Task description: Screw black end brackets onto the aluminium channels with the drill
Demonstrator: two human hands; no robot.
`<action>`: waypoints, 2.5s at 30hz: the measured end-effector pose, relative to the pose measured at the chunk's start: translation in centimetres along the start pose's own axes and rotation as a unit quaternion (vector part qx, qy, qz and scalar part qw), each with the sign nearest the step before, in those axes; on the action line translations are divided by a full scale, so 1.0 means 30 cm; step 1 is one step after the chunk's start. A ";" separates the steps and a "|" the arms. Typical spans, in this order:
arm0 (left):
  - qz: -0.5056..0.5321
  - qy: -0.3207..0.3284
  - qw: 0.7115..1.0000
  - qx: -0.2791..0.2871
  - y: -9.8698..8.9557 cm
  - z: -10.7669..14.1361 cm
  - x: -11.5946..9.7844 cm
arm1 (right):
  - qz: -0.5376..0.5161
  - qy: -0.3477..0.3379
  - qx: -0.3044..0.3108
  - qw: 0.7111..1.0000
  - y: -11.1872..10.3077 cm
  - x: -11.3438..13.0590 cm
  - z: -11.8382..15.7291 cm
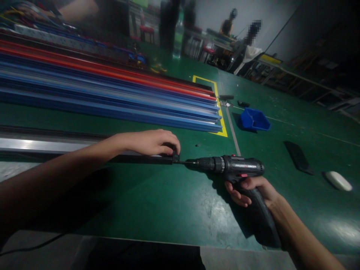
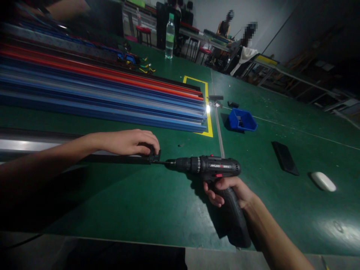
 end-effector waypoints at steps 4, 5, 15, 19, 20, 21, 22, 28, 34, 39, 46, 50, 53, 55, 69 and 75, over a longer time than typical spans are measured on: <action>0.030 0.024 0.999 0.002 -0.008 0.002 -0.002 | -0.016 -0.002 0.015 1.000 -0.008 -0.007 -0.003; 0.031 0.024 0.999 0.003 -0.008 0.001 -0.003 | -0.023 -0.006 0.023 0.999 -0.012 -0.009 -0.005; -0.033 -0.007 0.999 -0.021 0.013 -0.005 -0.023 | -0.048 -0.019 0.093 0.994 -0.046 -0.023 -0.021; -0.039 -0.001 0.999 -0.024 0.017 -0.001 -0.021 | -0.020 -0.017 0.058 0.998 -0.029 -0.015 -0.011; -0.040 0.000 0.999 -0.023 0.017 -0.001 -0.020 | -0.011 -0.015 0.042 0.999 -0.023 -0.012 -0.008; -0.042 0.001 0.999 -0.023 0.018 0.000 -0.018 | -0.001 -0.012 0.028 1.000 -0.018 -0.009 -0.004; -0.042 0.001 0.999 -0.023 0.018 0.000 -0.017 | 0.006 -0.009 0.016 1.000 -0.014 -0.006 -0.001; -0.028 0.006 0.999 -0.030 0.018 0.001 -0.016 | 0.013 -0.002 -0.003 1.000 -0.007 -0.005 0.005; -0.049 -0.001 0.999 -0.020 0.020 -0.001 -0.019 | 0.011 -0.004 0.004 1.000 -0.011 -0.012 0.002; -0.051 -0.005 0.999 -0.017 0.020 -0.001 -0.019 | 0.017 -0.001 0.015 1.000 -0.020 -0.015 -0.002; -0.046 -0.004 0.999 -0.016 0.019 -0.004 -0.021 | 0.018 -0.004 -0.002 1.000 -0.015 -0.012 0.002; -0.049 -0.003 0.999 -0.016 0.021 -0.003 -0.017 | 0.023 -0.004 0.004 1.000 -0.016 -0.013 0.000; -0.047 0.002 0.999 -0.017 0.021 -0.002 -0.014 | 0.025 -0.004 0.005 1.000 -0.016 -0.012 0.000; -0.045 0.002 0.999 -0.018 0.021 -0.001 -0.014 | 0.023 -0.006 0.001 1.000 -0.015 -0.011 0.001; -0.034 -0.002 0.999 -0.023 0.018 -0.001 -0.018 | 0.012 0.005 -0.001 1.000 -0.016 -0.010 0.001; -0.049 -0.004 0.999 -0.019 0.020 0.001 -0.017 | 0.012 0.003 -0.002 1.000 -0.014 -0.010 0.001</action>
Point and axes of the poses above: each hand's wrist, its own z-axis away from the middle knuckle, its own y-axis out of the palm, x = y × z, the point moved 3 cm from there along -z, towards the middle knuckle, and after that the axes turned 6 degrees about -x, right-handed, at the moved point
